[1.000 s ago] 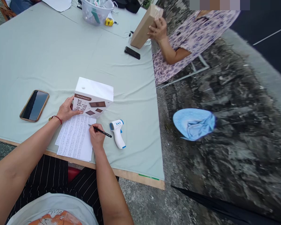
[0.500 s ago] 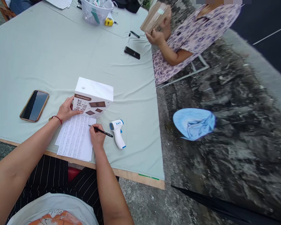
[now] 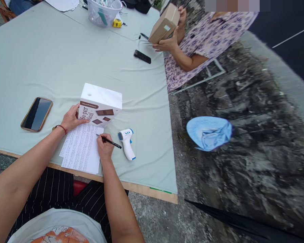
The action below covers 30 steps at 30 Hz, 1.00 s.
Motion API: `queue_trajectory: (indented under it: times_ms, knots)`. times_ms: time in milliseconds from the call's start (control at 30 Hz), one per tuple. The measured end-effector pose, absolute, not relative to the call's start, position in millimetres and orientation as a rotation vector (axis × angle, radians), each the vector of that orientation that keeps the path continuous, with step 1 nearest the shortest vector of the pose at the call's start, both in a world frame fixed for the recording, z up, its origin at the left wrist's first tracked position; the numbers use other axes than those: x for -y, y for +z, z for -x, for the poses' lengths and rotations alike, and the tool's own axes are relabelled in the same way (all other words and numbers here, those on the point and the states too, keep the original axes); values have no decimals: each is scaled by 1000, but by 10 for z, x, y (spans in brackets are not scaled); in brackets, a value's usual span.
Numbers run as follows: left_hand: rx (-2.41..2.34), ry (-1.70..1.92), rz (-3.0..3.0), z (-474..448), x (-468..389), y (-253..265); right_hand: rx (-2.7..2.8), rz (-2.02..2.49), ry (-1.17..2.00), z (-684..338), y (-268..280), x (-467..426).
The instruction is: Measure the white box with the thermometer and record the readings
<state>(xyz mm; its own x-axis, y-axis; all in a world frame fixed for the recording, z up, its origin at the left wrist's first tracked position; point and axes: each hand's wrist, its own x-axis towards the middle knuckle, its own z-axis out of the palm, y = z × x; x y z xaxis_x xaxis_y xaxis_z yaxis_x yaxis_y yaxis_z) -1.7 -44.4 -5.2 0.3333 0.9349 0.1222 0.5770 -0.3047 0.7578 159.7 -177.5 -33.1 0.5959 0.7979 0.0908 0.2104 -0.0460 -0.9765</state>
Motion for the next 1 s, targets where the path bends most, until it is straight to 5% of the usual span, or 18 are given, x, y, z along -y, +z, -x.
queue_trajectory:
  times_ms: [1000]
  knots:
    - [-1309,770,-1999,28,435,-67,852,1588,592,-1600,-338,1779]
